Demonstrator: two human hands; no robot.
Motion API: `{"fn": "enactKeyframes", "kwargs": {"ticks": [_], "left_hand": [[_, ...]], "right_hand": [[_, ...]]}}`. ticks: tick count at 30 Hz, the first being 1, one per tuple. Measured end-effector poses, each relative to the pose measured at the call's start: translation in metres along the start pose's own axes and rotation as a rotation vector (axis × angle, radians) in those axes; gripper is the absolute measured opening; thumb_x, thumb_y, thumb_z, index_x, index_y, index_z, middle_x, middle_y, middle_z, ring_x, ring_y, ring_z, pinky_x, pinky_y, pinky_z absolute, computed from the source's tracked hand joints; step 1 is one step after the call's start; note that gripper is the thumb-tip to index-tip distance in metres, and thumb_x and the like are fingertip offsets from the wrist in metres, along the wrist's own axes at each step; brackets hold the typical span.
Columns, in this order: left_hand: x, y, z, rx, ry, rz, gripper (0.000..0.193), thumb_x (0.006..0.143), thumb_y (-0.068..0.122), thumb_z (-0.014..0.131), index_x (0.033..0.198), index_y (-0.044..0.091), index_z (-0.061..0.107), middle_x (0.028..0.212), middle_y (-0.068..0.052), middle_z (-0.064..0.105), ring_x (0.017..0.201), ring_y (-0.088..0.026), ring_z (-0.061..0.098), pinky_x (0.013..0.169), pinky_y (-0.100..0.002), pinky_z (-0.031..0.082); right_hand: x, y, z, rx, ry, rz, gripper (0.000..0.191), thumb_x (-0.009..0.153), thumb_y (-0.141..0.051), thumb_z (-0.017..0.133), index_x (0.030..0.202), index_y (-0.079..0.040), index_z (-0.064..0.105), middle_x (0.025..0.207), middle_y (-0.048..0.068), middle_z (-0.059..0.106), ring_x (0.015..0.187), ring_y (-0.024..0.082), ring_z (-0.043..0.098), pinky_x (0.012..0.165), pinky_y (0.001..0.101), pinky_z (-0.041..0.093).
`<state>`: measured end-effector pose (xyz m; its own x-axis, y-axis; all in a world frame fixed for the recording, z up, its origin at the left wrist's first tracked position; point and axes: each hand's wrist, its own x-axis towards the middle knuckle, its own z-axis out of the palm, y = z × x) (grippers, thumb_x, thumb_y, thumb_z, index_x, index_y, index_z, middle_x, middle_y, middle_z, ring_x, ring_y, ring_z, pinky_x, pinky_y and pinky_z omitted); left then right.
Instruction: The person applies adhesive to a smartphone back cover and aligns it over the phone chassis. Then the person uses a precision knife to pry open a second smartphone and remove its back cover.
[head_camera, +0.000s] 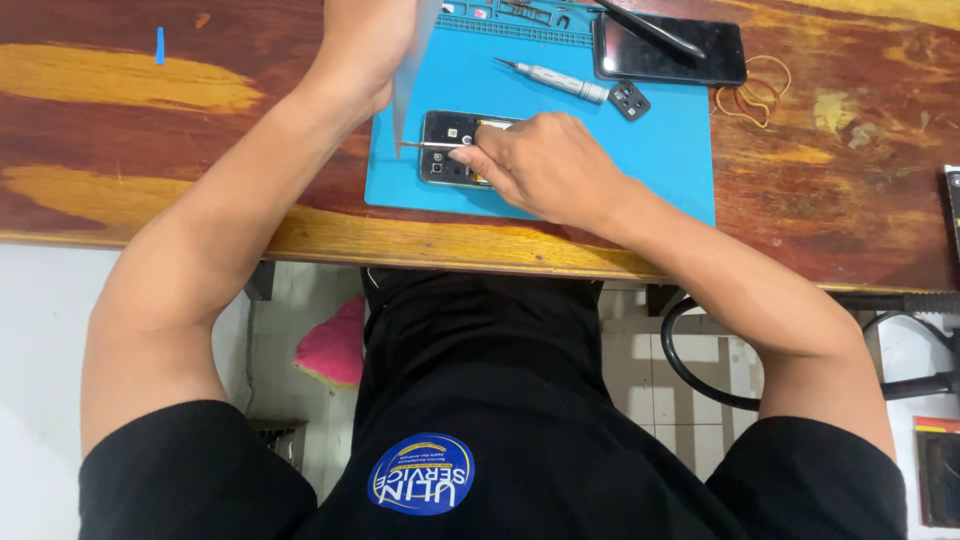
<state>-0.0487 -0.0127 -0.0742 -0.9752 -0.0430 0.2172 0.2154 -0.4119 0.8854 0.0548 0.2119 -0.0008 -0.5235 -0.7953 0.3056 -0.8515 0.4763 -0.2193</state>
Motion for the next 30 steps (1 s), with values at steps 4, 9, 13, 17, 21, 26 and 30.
{"fn": "enactKeyframes", "kwargs": {"ticks": [4, 9, 13, 17, 21, 26, 30], "left_hand": [[-0.002, 0.002, 0.001, 0.025, -0.002, -0.009, 0.017, 0.103, 0.012, 0.063, 0.090, 0.002, 0.064, 0.079, -0.004, 0.065, 0.068, -0.011, 0.066, 0.060, -0.032, 0.059], [-0.004, 0.005, 0.004, 0.008, 0.020, -0.020, 0.019, 0.103, 0.011, 0.064, 0.086, 0.002, 0.063, 0.076, -0.002, 0.064, 0.066, -0.010, 0.063, 0.058, -0.031, 0.056], [-0.004, 0.002, 0.003, 0.159, 0.031, 0.045, 0.023, 0.104, 0.012, 0.064, 0.082, 0.003, 0.063, 0.074, 0.001, 0.061, 0.065, -0.006, 0.058, 0.057, -0.029, 0.050], [-0.005, -0.004, 0.002, 0.240, 0.010, 0.112, 0.027, 0.106, 0.013, 0.062, 0.081, 0.002, 0.060, 0.073, 0.003, 0.059, 0.066, -0.005, 0.053, 0.056, -0.030, 0.047], [-0.005, -0.007, 0.005, 0.416, 0.056, 0.200, 0.032, 0.109, 0.016, 0.055, 0.080, 0.003, 0.055, 0.068, 0.003, 0.052, 0.062, -0.005, 0.044, 0.054, -0.031, 0.038], [-0.011, -0.005, 0.010, 0.446, 0.038, 0.191, 0.036, 0.111, 0.018, 0.054, 0.078, 0.004, 0.053, 0.064, 0.005, 0.049, 0.060, -0.004, 0.043, 0.053, -0.029, 0.037], [-0.014, -0.005, 0.012, 0.423, 0.014, 0.200, 0.039, 0.112, 0.018, 0.054, 0.076, 0.004, 0.050, 0.063, 0.005, 0.047, 0.059, -0.004, 0.041, 0.053, -0.029, 0.033]], "right_hand": [[-0.001, 0.001, 0.000, -0.022, -0.057, -0.006, 0.045, 0.108, -0.036, 0.060, 0.077, -0.004, 0.062, 0.056, 0.014, 0.059, 0.052, 0.037, 0.059, 0.053, 0.0475, 0.046], [0.001, 0.003, 0.000, -0.033, -0.018, -0.007, 0.047, 0.109, -0.036, 0.059, 0.076, -0.004, 0.061, 0.056, 0.013, 0.058, 0.052, 0.037, 0.058, 0.053, 0.0473, 0.046], [0.001, 0.009, -0.007, -0.051, 0.006, -0.039, 0.045, 0.110, -0.035, 0.059, 0.077, -0.005, 0.062, 0.054, 0.012, 0.056, 0.049, 0.035, 0.056, 0.051, 0.0461, 0.044], [0.001, 0.026, -0.024, -0.013, 0.085, 0.055, 0.046, 0.114, -0.032, 0.058, 0.078, -0.003, 0.060, 0.053, 0.011, 0.051, 0.045, 0.029, 0.052, 0.048, 0.0420, 0.041], [-0.003, 0.040, -0.039, 0.015, 0.224, 0.065, 0.049, 0.119, -0.026, 0.059, 0.076, -0.001, 0.056, 0.058, 0.013, 0.048, 0.047, 0.027, 0.046, 0.050, 0.0390, 0.037], [-0.005, 0.044, -0.043, 0.044, 0.278, 0.070, 0.050, 0.121, -0.023, 0.057, 0.077, 0.000, 0.053, 0.061, 0.014, 0.046, 0.051, 0.028, 0.044, 0.054, 0.0394, 0.037], [-0.004, 0.040, -0.040, 0.003, 0.199, -0.001, 0.051, 0.121, -0.026, 0.059, 0.076, -0.001, 0.054, 0.061, 0.016, 0.046, 0.052, 0.032, 0.042, 0.054, 0.0402, 0.037]]}}
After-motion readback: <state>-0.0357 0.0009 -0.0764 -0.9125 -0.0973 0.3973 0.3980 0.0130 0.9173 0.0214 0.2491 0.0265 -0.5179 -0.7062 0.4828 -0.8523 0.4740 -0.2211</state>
